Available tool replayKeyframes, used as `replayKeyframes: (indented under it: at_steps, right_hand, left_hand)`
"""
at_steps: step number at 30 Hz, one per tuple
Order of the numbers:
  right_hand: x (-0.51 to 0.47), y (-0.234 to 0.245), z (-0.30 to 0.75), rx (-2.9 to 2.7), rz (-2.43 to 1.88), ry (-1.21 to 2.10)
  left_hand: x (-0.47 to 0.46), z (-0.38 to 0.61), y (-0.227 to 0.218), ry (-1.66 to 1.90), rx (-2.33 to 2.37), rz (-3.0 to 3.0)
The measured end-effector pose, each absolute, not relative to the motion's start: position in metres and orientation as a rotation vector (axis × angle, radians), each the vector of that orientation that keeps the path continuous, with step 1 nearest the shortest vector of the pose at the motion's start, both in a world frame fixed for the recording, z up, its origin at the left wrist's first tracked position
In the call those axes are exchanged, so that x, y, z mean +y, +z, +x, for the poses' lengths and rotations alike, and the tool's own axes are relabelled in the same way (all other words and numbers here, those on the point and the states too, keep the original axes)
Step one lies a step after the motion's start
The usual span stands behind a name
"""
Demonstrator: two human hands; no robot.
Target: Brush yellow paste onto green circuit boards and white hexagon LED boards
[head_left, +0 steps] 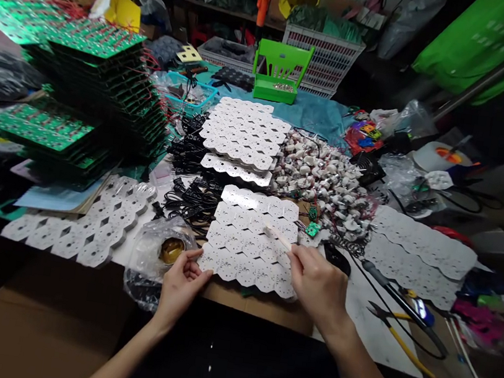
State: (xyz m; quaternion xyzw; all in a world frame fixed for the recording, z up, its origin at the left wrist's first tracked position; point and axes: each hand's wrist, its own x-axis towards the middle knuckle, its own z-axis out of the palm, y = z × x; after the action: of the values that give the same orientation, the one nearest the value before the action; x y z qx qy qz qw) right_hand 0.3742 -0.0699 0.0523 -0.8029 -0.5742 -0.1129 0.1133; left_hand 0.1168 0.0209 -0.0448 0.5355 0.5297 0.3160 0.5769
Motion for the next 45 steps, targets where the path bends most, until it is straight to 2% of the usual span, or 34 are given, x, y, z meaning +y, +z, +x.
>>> replayKeyframes:
  at_steps: [9,15,18,23,37,45]
  right_hand:
    - [-0.057,0.040,0.380,-1.570,-2.530,-0.279]
    - [-0.094,0.047,0.385,-1.494,-2.475,-0.420]
    - [-0.101,0.040,0.381,-1.485,-2.519,-0.387]
    - [-0.076,0.031,0.387,-1.425,-2.600,-0.324]
    - [-0.027,0.046,0.395,-1.346,-2.784,-0.204]
    - [-0.021,0.043,0.367,-1.558,-2.702,-0.192]
  left_hand:
    - [0.022,0.116,-0.040,0.731,1.245,1.244]
    - [0.022,0.116,-0.041,0.728,1.235,1.239]
    - [0.022,0.116,-0.039,0.730,1.230,1.221]
    - [0.023,0.117,-0.038,0.743,1.232,1.210]
    - [0.024,0.115,-0.041,0.731,1.218,1.215]
    - [0.022,0.116,-0.040,0.723,1.244,1.234]
